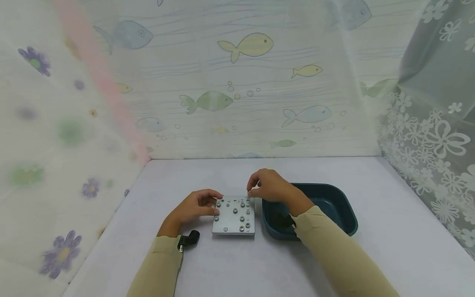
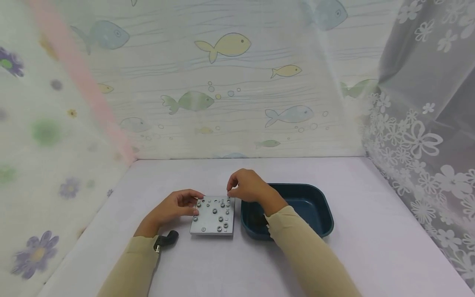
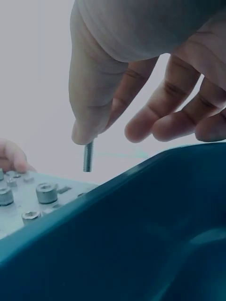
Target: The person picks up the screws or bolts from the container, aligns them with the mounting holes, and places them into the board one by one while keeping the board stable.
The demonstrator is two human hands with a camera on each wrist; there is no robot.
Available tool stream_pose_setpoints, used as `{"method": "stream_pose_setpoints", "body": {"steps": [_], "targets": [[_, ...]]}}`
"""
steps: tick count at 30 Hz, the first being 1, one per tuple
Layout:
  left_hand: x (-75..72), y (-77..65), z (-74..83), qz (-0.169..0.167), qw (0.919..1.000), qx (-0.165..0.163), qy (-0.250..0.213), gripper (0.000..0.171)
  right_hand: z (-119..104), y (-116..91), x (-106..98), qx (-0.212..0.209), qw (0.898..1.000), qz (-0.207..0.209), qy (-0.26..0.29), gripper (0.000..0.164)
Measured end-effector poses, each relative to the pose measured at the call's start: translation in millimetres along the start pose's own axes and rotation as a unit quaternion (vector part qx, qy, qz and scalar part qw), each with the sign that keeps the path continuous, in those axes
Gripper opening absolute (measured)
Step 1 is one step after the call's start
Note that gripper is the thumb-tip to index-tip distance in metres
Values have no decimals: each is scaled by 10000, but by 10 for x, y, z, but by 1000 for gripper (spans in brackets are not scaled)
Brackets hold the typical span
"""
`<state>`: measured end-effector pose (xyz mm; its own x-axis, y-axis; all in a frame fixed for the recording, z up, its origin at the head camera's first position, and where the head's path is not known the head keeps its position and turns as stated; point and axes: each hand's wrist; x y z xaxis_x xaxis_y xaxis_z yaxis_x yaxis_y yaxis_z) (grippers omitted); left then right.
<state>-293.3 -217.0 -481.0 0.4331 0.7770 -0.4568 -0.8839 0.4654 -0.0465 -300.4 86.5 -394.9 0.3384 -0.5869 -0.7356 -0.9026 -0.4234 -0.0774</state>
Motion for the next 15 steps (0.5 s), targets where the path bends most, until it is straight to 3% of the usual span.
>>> {"method": "stream_pose_setpoints", "body": {"steps": [15], "targets": [[1, 21, -23, 50, 10000, -19, 4, 55, 9, 50, 103, 88, 9996, 12, -276, 9]]}}
Point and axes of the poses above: each hand's wrist, its own y-axis towards the middle knuckle, its own x-axis out of the palm, z = x × y, and after that the axes turned 4 degrees about y, right-handed
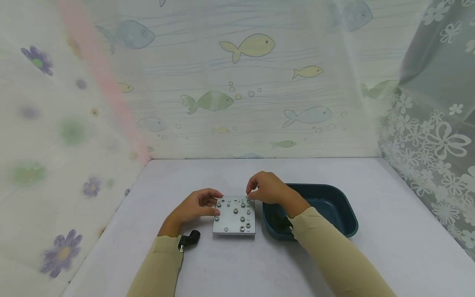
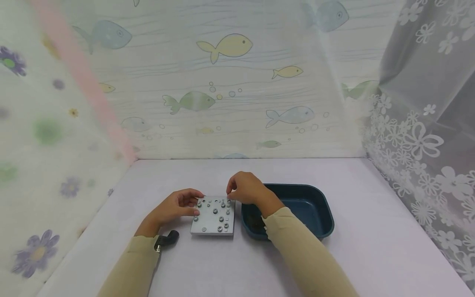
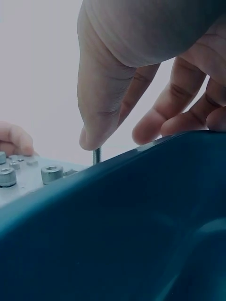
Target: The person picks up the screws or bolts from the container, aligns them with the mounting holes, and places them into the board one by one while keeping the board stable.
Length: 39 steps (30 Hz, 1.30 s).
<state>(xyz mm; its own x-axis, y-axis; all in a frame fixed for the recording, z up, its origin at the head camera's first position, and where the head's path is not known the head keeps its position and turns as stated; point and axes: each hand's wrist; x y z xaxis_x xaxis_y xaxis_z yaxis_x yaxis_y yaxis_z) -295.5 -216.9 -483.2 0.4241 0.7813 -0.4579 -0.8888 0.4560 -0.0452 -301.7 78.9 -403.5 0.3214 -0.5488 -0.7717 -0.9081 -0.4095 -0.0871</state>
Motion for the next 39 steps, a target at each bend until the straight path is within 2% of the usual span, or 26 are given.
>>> {"method": "stream_pose_setpoints", "body": {"steps": [11, 39], "targets": [[-8, 3, -10, 36, 9999, 138, -38, 57, -8, 1, 17, 12, 9999, -98, -140, 7], [-40, -42, -61, 27, 9998, 167, -57, 55, -70, 24, 66, 64, 9986, -260, -461, 7]]}}
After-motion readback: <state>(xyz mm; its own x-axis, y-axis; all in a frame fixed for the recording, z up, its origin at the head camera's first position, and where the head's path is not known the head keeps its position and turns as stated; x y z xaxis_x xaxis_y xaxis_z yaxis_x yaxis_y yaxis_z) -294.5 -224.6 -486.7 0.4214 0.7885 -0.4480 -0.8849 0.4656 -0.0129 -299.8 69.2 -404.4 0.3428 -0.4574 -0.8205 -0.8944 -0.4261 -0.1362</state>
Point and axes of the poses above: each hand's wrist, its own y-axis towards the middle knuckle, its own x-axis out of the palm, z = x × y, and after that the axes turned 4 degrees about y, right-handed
